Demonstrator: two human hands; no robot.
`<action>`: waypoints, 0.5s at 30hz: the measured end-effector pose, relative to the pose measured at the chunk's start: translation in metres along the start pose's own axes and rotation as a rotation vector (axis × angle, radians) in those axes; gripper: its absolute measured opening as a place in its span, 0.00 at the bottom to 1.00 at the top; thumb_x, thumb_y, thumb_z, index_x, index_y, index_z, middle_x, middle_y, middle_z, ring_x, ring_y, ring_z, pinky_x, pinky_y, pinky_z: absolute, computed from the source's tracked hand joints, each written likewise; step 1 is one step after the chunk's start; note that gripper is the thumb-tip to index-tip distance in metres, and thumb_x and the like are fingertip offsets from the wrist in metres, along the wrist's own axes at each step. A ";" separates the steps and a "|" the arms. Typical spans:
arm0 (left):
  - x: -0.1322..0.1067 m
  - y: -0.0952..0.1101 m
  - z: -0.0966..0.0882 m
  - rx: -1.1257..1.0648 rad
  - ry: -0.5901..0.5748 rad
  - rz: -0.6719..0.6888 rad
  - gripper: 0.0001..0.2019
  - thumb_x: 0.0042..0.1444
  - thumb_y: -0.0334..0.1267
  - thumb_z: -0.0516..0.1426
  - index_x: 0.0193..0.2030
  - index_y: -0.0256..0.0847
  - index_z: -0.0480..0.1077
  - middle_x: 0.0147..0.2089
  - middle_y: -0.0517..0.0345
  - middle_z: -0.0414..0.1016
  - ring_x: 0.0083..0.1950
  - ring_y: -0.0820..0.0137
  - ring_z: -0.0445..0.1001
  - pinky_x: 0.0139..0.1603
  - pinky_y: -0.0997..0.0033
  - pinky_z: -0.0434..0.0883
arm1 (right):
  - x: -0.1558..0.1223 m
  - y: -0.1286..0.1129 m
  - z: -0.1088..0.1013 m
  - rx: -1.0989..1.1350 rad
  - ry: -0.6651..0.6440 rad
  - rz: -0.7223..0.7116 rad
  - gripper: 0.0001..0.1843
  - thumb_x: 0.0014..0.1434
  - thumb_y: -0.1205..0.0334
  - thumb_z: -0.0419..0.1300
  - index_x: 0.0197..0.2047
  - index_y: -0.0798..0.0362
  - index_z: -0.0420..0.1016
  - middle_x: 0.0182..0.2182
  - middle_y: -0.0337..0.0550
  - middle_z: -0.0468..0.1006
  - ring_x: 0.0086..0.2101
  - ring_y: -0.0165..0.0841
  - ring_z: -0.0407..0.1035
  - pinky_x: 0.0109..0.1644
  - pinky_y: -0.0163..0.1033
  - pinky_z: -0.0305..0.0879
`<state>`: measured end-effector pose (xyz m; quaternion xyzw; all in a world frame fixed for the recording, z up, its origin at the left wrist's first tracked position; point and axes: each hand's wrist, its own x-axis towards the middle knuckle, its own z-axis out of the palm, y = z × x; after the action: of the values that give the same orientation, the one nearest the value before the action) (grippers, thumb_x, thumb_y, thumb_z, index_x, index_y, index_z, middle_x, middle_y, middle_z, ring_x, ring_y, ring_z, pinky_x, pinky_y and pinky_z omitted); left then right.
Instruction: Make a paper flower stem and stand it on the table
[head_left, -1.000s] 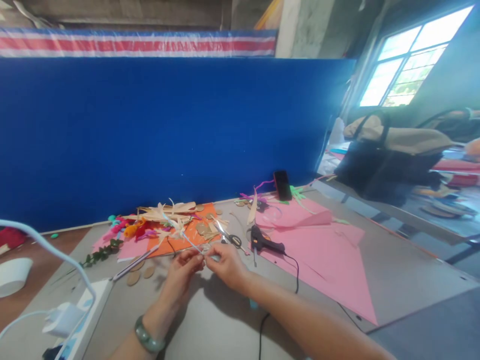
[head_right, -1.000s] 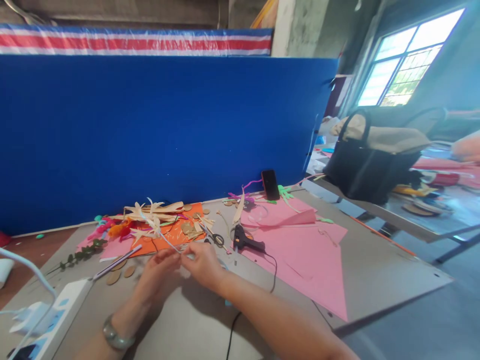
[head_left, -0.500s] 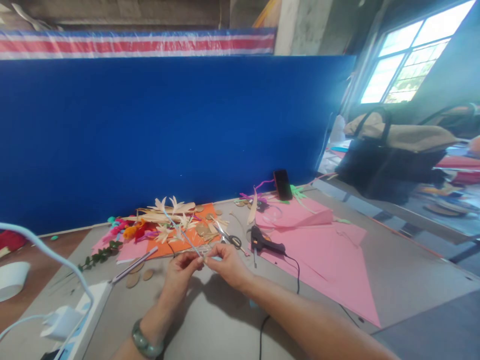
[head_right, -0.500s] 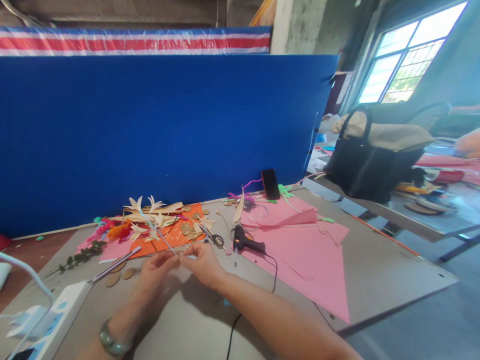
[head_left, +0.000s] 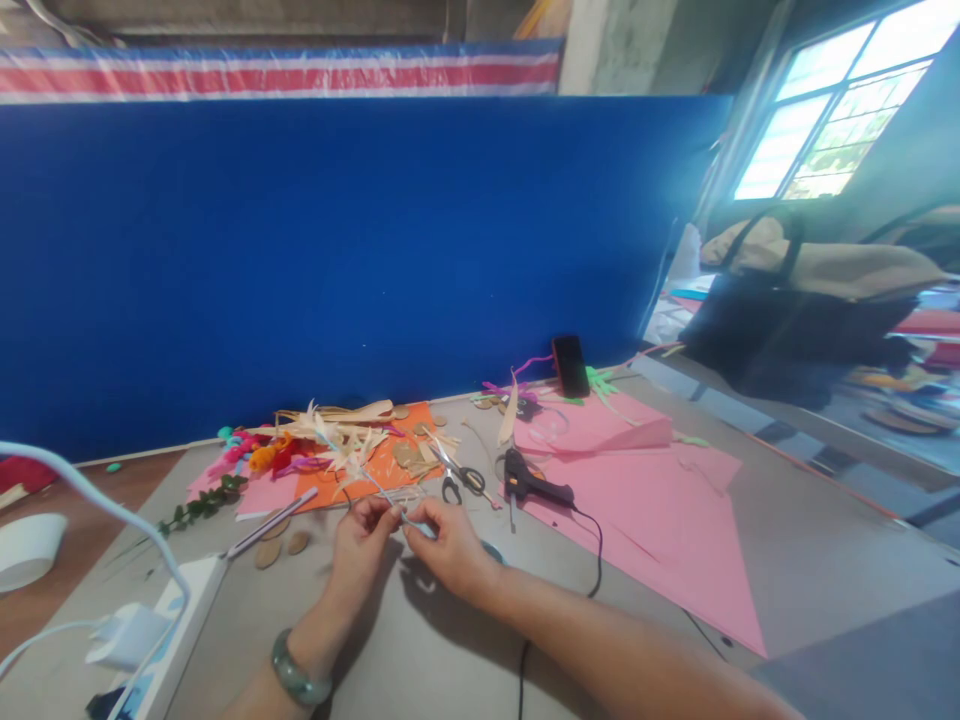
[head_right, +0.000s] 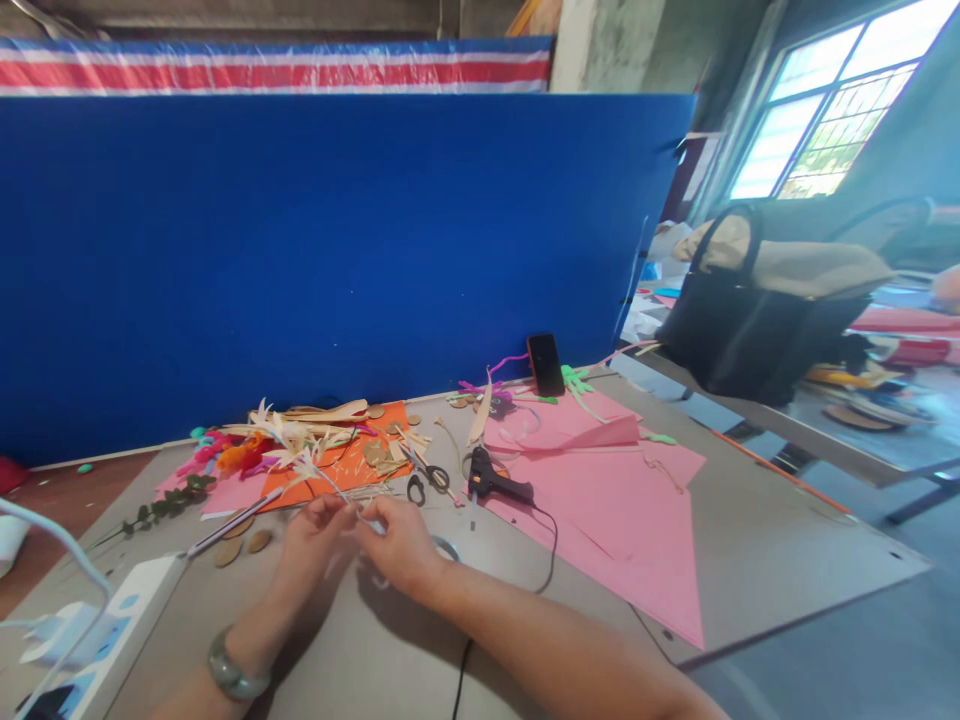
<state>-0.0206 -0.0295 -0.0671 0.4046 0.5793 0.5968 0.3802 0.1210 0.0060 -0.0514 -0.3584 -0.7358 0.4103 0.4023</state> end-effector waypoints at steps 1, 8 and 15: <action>0.001 0.001 -0.001 -0.006 0.003 0.006 0.13 0.47 0.47 0.62 0.30 0.40 0.67 0.27 0.60 0.71 0.26 0.71 0.70 0.28 0.72 0.69 | 0.000 0.000 0.000 0.002 -0.002 0.000 0.05 0.52 0.66 0.58 0.25 0.54 0.72 0.23 0.36 0.71 0.27 0.29 0.63 0.33 0.32 0.60; 0.001 0.009 -0.002 -0.020 -0.057 0.010 0.13 0.48 0.45 0.62 0.30 0.39 0.66 0.24 0.63 0.68 0.25 0.73 0.67 0.25 0.76 0.65 | 0.008 -0.002 -0.006 0.145 0.020 0.101 0.06 0.51 0.68 0.57 0.23 0.55 0.69 0.22 0.36 0.70 0.27 0.29 0.63 0.35 0.34 0.60; 0.001 0.011 0.000 -0.071 -0.056 -0.008 0.14 0.44 0.44 0.65 0.30 0.39 0.67 0.23 0.65 0.67 0.23 0.76 0.64 0.24 0.77 0.63 | 0.011 -0.002 -0.015 0.263 -0.022 0.190 0.05 0.49 0.65 0.60 0.24 0.55 0.70 0.22 0.35 0.70 0.26 0.28 0.63 0.34 0.34 0.59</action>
<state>-0.0209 -0.0290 -0.0565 0.4051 0.5485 0.6039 0.4128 0.1290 0.0187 -0.0411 -0.3660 -0.6428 0.5434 0.3969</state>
